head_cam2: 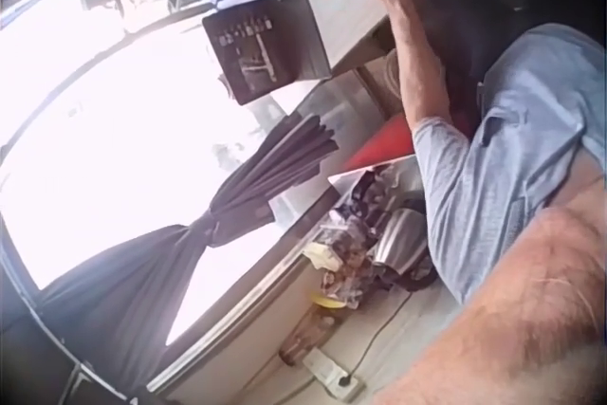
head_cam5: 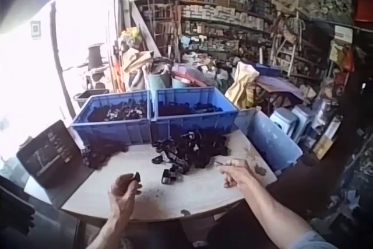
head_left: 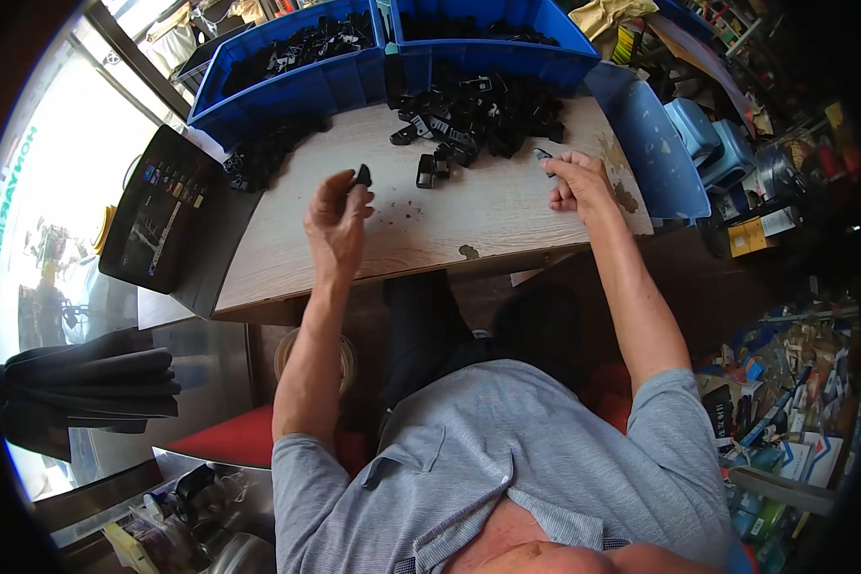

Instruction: Assembling small black plastic components by hand at a workbench.

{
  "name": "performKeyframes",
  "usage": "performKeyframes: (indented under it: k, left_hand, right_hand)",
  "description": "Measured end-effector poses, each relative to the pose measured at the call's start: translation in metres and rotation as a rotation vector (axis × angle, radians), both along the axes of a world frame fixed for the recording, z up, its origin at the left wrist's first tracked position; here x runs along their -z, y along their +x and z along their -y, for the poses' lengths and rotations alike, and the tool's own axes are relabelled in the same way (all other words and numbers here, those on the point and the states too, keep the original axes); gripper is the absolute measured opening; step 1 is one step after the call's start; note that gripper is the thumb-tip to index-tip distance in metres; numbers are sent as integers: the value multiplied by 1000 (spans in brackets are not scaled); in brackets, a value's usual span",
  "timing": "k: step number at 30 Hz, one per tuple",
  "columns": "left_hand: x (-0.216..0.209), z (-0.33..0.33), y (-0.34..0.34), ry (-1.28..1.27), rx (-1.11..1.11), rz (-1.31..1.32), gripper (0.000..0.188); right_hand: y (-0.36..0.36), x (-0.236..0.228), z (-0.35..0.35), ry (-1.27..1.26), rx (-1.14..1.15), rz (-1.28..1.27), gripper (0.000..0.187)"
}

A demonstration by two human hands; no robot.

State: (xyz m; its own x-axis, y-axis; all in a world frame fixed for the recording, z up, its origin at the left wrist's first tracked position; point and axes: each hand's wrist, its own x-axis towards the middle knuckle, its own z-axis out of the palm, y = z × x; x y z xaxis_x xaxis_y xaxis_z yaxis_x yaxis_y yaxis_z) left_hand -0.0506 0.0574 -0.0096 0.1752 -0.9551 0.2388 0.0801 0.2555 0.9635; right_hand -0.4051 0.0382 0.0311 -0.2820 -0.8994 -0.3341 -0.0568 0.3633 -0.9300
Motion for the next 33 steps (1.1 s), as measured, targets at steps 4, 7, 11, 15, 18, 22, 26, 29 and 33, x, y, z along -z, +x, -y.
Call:
performKeyframes:
  k: [4, 7, 11, 15, 18, 22, 26, 29, 33]
  left_hand:
    - [4, -25, -59, 51, 206, -233, 29]
    - [1, -25, -98, 159, 242, -383, 26]
    - [-5, -25, -118, 182, 284, -561, 24]
    - [0, -20, -103, 149, 287, -319, 23]
    - [1, -15, -86, 81, 236, 62, 20]
    - [-10, -16, -70, -255, 204, 555, 28]
    - [-8, -15, -61, -389, 179, 800, 28]
    - [-12, -17, -56, -431, 216, 894, 35]
    - [-12, -22, -48, -527, 192, 1062, 45]
  right_hand:
    - [42, 4, -27, -112, -54, 253, 20]
    - [77, 10, -41, -186, -200, 390, 20]
    - [86, 16, -41, -226, -262, 323, 19]
    - [89, 4, -42, -107, -302, 339, 26]
    - [96, -1, -39, -81, -294, 267, 35]
    - [100, 0, -33, 38, -412, 66, 40]
    - [108, -6, -30, 69, -433, -65, 36]
    - [112, -7, -30, 60, -434, -85, 33]
    - [112, -2, -29, 36, -466, -98, 33]
